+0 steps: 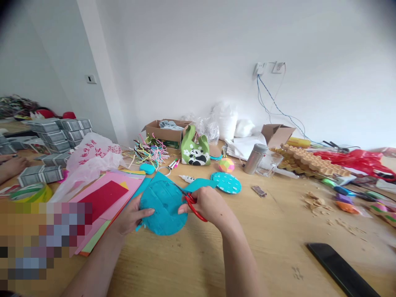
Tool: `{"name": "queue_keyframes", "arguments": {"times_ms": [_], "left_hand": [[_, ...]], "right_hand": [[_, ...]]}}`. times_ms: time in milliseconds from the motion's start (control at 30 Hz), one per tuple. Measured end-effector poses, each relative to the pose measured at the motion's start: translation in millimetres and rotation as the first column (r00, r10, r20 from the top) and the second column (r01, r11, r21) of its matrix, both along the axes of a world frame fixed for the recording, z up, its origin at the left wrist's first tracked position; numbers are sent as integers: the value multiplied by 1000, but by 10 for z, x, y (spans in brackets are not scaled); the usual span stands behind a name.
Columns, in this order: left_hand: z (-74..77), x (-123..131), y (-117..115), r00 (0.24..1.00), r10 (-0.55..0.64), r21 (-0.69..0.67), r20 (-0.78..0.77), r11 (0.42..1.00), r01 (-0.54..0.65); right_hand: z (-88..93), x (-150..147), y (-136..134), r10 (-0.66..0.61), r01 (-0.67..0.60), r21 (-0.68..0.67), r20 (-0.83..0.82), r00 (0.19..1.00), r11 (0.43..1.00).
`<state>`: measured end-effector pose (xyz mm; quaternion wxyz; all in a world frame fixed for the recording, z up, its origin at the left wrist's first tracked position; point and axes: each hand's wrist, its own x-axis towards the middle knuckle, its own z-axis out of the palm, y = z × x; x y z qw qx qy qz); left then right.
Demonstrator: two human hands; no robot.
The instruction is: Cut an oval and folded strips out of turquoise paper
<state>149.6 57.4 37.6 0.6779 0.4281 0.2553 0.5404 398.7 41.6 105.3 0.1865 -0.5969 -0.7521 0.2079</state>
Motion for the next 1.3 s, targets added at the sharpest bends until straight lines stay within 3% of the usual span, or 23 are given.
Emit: {"name": "queue_keyframes", "arguments": {"times_ms": [100,267,500,633,800,1033,1300], "left_hand": [[-31,-10,31,994,-103,27,-34,994,104],[-89,-38,74,998,-7,4,-54,1000,7],[-89,-23,63,993,-88,52,-82,994,93],[-119,-37,81,992,-78,73,-102,994,86],[-117,-50,92,989,-45,65,-144,996,55],[-109,-20,98,991,58,33,-117,998,-55],[-103,-3,88,995,-61,-16,-82,998,60]], "right_hand": [[12,4,4,-12,12,6,15,1000,1000],[30,0,-10,31,-32,-51,-28,999,998],[52,-2,-26,88,-92,-77,-48,995,993],[44,18,-24,140,-145,-44,-86,986,988],[24,50,-35,44,-55,-140,-83,996,989],[44,18,-44,46,-49,-84,-33,998,995],[30,-12,-31,57,-56,-50,6,998,997]]}}
